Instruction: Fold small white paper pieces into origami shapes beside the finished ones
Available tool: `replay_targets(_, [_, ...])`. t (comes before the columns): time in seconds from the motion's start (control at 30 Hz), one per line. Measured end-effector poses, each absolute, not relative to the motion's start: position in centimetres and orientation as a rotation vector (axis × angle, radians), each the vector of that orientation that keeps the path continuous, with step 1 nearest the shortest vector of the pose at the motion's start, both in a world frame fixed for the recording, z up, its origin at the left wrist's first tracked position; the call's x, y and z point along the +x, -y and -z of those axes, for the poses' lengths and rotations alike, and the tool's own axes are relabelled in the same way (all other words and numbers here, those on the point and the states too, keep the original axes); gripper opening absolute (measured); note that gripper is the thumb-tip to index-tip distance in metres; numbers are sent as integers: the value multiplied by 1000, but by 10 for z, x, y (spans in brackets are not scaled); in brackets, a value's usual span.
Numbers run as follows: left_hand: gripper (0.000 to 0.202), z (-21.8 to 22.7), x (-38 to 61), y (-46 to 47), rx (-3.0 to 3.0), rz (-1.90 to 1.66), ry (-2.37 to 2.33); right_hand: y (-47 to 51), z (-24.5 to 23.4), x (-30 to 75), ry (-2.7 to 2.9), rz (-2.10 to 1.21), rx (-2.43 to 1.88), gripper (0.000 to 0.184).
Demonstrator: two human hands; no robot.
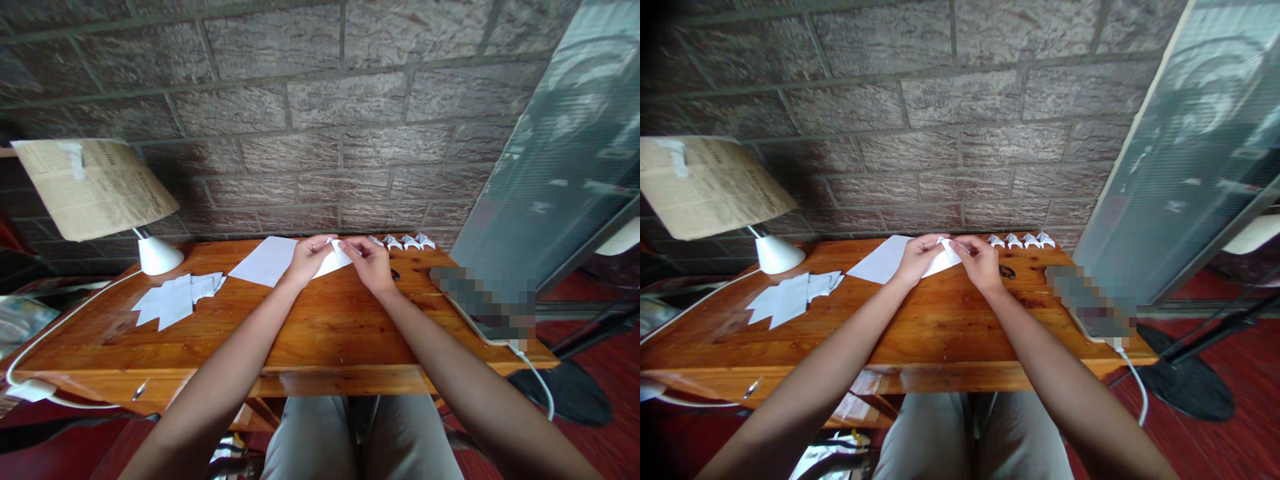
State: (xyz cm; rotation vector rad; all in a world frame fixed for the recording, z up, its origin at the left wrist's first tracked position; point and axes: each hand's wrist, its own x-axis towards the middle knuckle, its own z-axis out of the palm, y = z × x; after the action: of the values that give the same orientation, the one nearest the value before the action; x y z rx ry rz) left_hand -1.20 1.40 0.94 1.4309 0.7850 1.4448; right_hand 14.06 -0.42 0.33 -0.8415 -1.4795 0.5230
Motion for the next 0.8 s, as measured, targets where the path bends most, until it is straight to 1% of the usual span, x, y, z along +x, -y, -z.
replay_targets(0.17, [31, -10, -11, -14, 1493, -1489, -826, 6, -6, 141, 1438, -493, -862, 26])
replay_targets(0.47, [38, -4, -9, -14, 1526, -1430, -765, 3, -2, 144, 1422, -458, -894, 25])
replay_targets(0.8, [39, 4, -8, -18, 1567, -1367, -687, -3, 5, 149, 1441, -373, -919, 23])
